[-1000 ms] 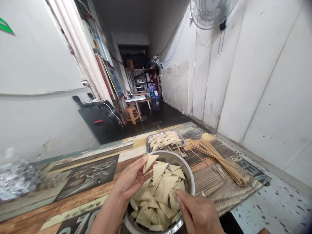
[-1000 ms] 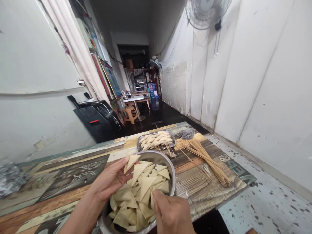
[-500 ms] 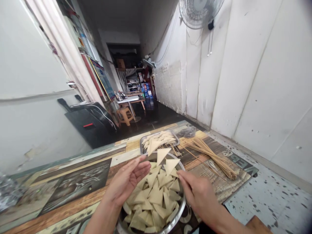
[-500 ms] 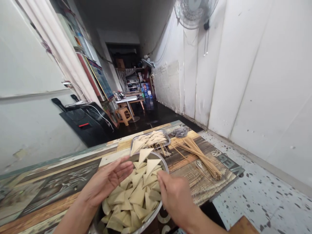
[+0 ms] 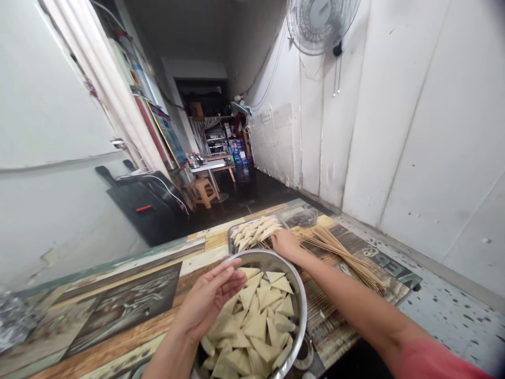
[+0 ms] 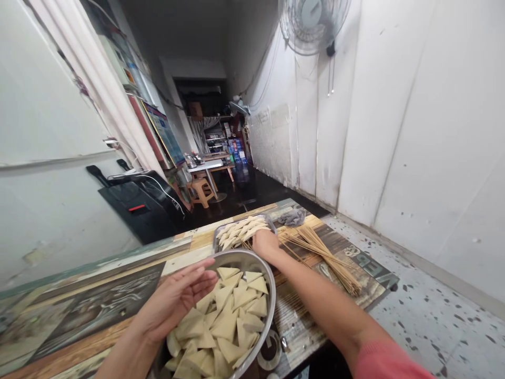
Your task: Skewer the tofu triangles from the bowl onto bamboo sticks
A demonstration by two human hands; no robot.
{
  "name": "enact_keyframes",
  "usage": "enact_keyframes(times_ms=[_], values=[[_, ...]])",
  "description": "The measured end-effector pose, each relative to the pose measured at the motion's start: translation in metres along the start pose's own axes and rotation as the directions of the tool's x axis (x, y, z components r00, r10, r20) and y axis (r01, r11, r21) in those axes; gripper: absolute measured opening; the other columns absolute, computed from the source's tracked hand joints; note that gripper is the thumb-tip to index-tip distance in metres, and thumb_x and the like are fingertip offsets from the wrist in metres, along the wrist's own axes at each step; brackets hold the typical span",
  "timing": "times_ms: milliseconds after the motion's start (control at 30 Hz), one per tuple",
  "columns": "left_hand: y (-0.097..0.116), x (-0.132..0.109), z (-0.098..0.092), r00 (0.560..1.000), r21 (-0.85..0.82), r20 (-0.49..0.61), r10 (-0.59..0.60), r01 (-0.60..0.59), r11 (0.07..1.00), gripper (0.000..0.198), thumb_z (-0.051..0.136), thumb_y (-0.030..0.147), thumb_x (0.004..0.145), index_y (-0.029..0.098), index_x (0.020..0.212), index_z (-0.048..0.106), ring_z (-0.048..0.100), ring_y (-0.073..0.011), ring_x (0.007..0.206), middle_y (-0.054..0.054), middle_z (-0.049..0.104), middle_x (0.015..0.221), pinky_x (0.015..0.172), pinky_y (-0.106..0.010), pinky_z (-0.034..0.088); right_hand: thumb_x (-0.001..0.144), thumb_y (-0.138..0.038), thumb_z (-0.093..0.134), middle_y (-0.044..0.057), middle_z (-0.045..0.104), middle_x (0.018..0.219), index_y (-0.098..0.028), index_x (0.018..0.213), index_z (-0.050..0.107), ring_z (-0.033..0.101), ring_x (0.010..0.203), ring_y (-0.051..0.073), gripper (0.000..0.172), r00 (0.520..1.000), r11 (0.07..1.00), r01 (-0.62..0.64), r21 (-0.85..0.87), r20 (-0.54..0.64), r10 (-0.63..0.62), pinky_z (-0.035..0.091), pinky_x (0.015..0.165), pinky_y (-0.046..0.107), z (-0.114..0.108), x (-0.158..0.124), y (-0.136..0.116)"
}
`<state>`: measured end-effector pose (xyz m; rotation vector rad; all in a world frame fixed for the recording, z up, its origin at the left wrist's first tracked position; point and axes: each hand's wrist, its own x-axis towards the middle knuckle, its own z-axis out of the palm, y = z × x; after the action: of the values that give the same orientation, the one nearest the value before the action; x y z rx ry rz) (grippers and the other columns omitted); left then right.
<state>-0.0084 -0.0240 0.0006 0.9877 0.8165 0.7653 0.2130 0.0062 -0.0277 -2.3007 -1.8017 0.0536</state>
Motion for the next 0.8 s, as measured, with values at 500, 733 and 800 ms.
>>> enact_keyframes(times_ms=[500,733,800], values=[[-0.003,-0.001,0.001,0.998,0.145,0.04,-0.045,0.039,0.989,0.04,0.066,0.03,0.07,0.014,0.107,0.061,0.062,-0.0156,0.084,-0.009,0.069,0.087,0.084,-0.026,0.045,0.087,-0.026,0.053,0.007,0.058,0.109,-0.014,0.11,0.054,0.06,0.091,0.018,0.026,0.96,0.93,-0.168,-0.327,0.16,0.23,0.049,0.076,0.037,-0.029,-0.042,0.121],[-0.002,-0.003,0.002,0.998,0.215,0.029,-0.058,0.05,0.975,0.041,0.067,0.033,0.068,0.014,0.104,0.063,0.061,-0.0175,0.087,-0.009,0.069,0.088,0.084,-0.026,0.045,0.087,-0.026,0.052,0.007,0.057,0.111,-0.014,0.112,0.052,0.059,0.092,0.018,0.028,0.967,0.939,-0.148,-0.309,0.155,0.203,0.049,0.077,0.037,-0.021,-0.046,0.11],[-0.003,-0.004,0.002,0.997,0.227,0.037,-0.061,0.051,0.973,0.042,0.067,0.034,0.067,0.014,0.105,0.063,0.061,-0.0182,0.088,-0.009,0.069,0.089,0.085,-0.026,0.045,0.087,-0.026,0.053,0.007,0.056,0.111,-0.014,0.113,0.052,0.059,0.091,0.018,0.028,0.969,0.943,-0.138,-0.304,0.157,0.193,0.049,0.076,0.037,-0.024,-0.045,0.108]])
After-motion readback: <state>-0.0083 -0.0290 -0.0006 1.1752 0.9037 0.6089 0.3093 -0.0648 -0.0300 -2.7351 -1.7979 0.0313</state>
